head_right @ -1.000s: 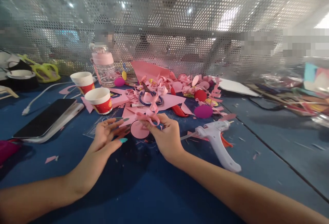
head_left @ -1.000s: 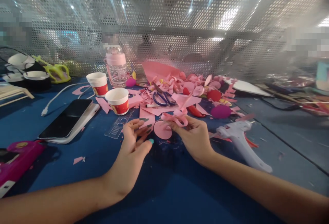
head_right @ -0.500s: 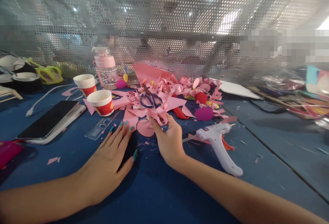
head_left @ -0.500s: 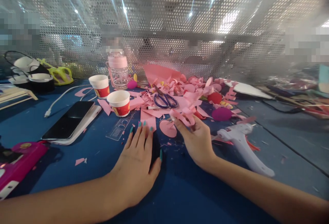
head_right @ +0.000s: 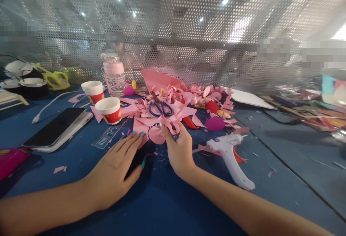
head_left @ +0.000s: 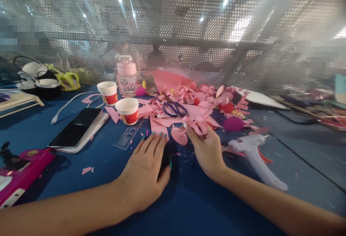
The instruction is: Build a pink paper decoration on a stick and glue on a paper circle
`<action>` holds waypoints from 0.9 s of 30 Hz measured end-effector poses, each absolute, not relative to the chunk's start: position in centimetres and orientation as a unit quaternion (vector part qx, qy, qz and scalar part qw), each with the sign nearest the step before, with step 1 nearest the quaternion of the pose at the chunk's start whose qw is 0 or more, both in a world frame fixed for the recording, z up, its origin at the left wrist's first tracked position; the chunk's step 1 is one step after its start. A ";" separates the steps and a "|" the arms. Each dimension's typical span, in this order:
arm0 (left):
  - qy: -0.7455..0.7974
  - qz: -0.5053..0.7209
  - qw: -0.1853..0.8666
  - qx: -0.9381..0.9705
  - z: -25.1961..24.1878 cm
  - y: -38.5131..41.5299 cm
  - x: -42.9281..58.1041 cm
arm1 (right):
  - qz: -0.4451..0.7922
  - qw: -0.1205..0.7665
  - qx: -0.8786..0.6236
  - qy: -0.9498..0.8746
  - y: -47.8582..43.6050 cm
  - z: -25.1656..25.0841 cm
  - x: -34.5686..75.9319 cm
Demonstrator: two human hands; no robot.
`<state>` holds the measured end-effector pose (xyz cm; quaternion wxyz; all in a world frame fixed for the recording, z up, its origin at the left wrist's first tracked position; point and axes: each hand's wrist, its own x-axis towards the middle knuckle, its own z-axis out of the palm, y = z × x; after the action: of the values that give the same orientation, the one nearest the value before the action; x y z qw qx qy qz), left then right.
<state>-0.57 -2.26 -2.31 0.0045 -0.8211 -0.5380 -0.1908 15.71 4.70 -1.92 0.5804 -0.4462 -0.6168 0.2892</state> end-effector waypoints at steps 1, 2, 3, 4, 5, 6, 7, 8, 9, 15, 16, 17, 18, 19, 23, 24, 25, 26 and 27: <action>-0.542 -0.209 0.021 -0.813 -2.2 -1.6 -0.8 | 0.287 0.578 -0.452 -0.615 4.7 -1.9 15.7; -0.555 -0.226 0.036 -0.800 -2.1 -0.9 -1.0 | 0.284 0.576 -0.459 -0.614 4.7 -1.8 15.7; -0.564 -0.239 0.050 -0.789 -2.1 0.0 -1.4 | 0.282 0.572 -0.468 -0.612 4.7 -1.7 15.7; -0.575 -0.247 0.059 -0.778 -2.1 0.9 -1.7 | 0.279 0.568 -0.475 -0.611 4.7 -1.6 15.7; -0.584 -0.252 0.063 -0.769 -2.2 1.9 -2.0 | 0.278 0.564 -0.480 -0.612 4.7 -1.6 15.7; -0.589 -0.255 0.062 -0.764 -2.3 2.8 -2.4 | 0.279 0.560 -0.482 -0.614 4.7 -1.5 15.8; -0.597 -0.260 0.057 -0.757 -2.4 3.6 -2.7 | 0.280 0.558 -0.481 -0.615 4.7 -1.5 15.8; -0.603 -0.261 0.048 -0.752 -2.5 4.3 -3.0 | 0.283 0.558 -0.479 -0.616 4.7 -1.5 15.8; -0.610 -0.257 0.042 -0.749 -2.7 4.8 -3.3 | 0.286 0.559 -0.474 -0.617 4.8 -1.5 15.9; -0.621 -0.216 0.003 -0.753 -2.7 5.2 -3.5 | 0.309 0.567 -0.451 -0.617 4.9 -1.7 16.1; -0.621 -0.208 0.007 -0.756 -2.5 5.0 -3.4 | 0.312 0.570 -0.448 -0.614 4.9 -1.7 16.1; -0.618 -0.200 0.014 -0.760 -2.4 4.8 -3.3 | 0.319 0.573 -0.444 -0.610 4.9 -1.8 16.0; -0.615 -0.193 0.024 -0.764 -2.2 4.6 -3.1 | 0.329 0.577 -0.438 -0.606 5.0 -1.8 16.0; -0.612 -0.189 0.036 -0.767 -2.0 4.4 -3.0 | 0.344 0.583 -0.431 -0.597 5.0 -1.8 16.0; -0.621 -0.197 0.040 -0.758 -2.0 3.8 -2.9 | 0.422 0.601 -0.408 -0.542 5.2 -1.9 15.8; -0.624 -0.208 0.029 -0.752 -2.0 3.7 -3.0 | 0.437 0.602 -0.404 -0.533 5.3 -1.9 15.8; -0.624 -0.224 0.019 -0.748 -2.2 3.6 -3.1 | 0.449 0.601 -0.401 -0.526 5.4 -2.0 15.7; -0.621 -0.244 0.015 -0.745 -2.3 3.6 -3.2 | 0.459 0.599 -0.398 -0.522 5.4 -2.1 15.7; -0.615 -0.265 0.014 -0.743 -2.5 3.7 -3.4 | 0.472 0.597 -0.394 -0.515 5.5 -2.1 15.7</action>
<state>-3.38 3.72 -2.49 0.0143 -0.7425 -0.6152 -0.2645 15.68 5.53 -2.13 0.5968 -0.3939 -0.5154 0.4723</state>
